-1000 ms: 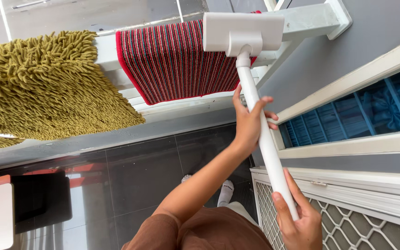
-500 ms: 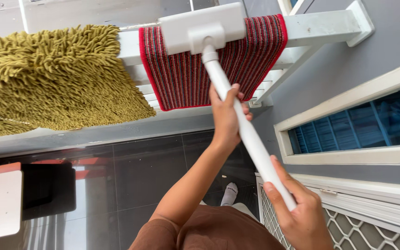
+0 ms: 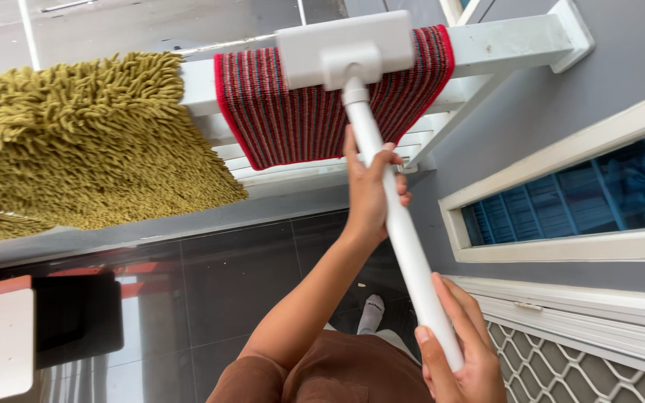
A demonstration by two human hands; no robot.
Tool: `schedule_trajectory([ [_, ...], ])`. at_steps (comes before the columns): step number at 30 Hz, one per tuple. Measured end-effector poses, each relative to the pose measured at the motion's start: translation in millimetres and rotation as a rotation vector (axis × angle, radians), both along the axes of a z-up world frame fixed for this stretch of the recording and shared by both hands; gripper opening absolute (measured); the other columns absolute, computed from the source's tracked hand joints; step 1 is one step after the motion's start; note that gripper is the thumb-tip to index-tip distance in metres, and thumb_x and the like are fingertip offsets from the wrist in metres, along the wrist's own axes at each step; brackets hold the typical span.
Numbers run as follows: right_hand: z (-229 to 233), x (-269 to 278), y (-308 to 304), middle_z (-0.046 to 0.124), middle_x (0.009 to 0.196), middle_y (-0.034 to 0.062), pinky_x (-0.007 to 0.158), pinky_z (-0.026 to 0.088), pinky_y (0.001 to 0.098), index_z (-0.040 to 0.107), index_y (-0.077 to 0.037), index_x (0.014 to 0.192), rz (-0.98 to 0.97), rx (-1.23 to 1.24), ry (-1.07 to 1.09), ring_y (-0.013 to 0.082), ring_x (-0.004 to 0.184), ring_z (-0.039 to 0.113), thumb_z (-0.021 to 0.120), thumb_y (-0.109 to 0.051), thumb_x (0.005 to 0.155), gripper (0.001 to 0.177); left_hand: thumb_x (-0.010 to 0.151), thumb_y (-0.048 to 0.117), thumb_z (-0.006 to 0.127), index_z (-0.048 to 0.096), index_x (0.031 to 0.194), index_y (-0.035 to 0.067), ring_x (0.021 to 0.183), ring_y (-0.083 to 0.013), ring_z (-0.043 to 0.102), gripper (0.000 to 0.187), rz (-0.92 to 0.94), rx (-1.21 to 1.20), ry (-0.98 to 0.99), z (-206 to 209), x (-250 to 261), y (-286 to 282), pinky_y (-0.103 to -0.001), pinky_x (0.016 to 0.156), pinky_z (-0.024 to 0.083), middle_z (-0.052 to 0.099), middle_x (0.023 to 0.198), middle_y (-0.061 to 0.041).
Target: The person uses a vacuum cleaner attachment to clean several mats hanging on a railing, moving the tool across the surface of each mat one by one.
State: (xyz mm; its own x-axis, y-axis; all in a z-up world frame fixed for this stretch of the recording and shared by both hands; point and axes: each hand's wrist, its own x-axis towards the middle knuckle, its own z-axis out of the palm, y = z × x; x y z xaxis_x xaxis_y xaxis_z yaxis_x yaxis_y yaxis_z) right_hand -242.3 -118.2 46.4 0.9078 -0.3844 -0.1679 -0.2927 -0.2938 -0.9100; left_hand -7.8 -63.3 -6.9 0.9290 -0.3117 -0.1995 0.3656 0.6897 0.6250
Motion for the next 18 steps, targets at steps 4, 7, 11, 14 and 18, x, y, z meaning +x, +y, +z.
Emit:
schedule_trajectory([
  [4, -8.1, -13.1, -16.8, 0.051, 0.158, 0.0168, 0.038, 0.053, 0.0239, 0.050, -0.001, 0.157, -0.084, -0.071, -0.127, 0.0095, 0.055, 0.065, 0.062, -0.006, 0.097, 0.062, 0.094, 0.016, 0.058, -0.004, 0.162, 0.042, 0.049, -0.0108, 0.052, 0.096, -0.139, -0.062, 0.021, 0.4, -1.8, -52.7, -0.026, 0.035, 0.045, 0.054, 0.086, -0.007],
  [7, -7.8, -12.0, -29.4, 0.054, 0.154, 0.0214, 0.074, 0.056, 0.0316, 0.050, 0.003, 0.152, -0.092, -0.279, -0.182, 0.0241, 0.104, 0.065, 0.062, -0.004, 0.094, 0.059, 0.093, 0.016, 0.058, -0.004, 0.162, 0.043, 0.049, -0.0106, 0.052, 0.097, -0.207, -0.086, 0.065, 5.1, -1.7, -76.6, -0.025, 0.036, 0.045, 0.052, 0.084, -0.005],
  [11, 1.4, -0.2, -28.4, 0.062, 0.142, 0.0235, 0.100, 0.053, 0.0373, 0.056, 0.005, 0.142, -0.089, -0.479, -0.196, 0.0319, 0.131, 0.062, 0.065, -0.008, 0.091, 0.053, 0.093, 0.015, 0.058, -0.003, 0.163, 0.041, 0.050, -0.0100, 0.051, 0.096, -0.211, -0.126, 0.075, 5.3, 4.8, -76.5, -0.025, 0.038, 0.045, 0.050, 0.084, -0.006],
  [14, 10.2, 8.0, -17.1, 0.064, 0.139, 0.0234, 0.104, 0.052, 0.0373, 0.059, 0.003, 0.139, -0.054, -0.551, -0.236, 0.0311, 0.134, 0.061, 0.066, -0.011, 0.092, 0.050, 0.094, 0.013, 0.058, -0.001, 0.164, 0.041, 0.052, -0.0097, 0.052, 0.095, -0.185, -0.134, 0.075, 6.0, 8.8, -64.1, -0.024, 0.039, 0.045, 0.051, 0.085, -0.005],
  [18, 23.1, 23.9, -5.9, 0.067, 0.138, 0.0198, 0.104, 0.051, 0.0380, 0.062, -0.001, 0.138, 0.036, -0.489, -0.216, 0.0296, 0.131, 0.064, 0.068, -0.010, 0.089, 0.051, 0.093, 0.013, 0.056, 0.000, 0.162, 0.044, 0.052, -0.0108, 0.052, 0.094, -0.031, -0.179, 0.090, 6.0, 19.6, -19.6, -0.025, 0.040, 0.047, 0.051, 0.085, -0.004],
])
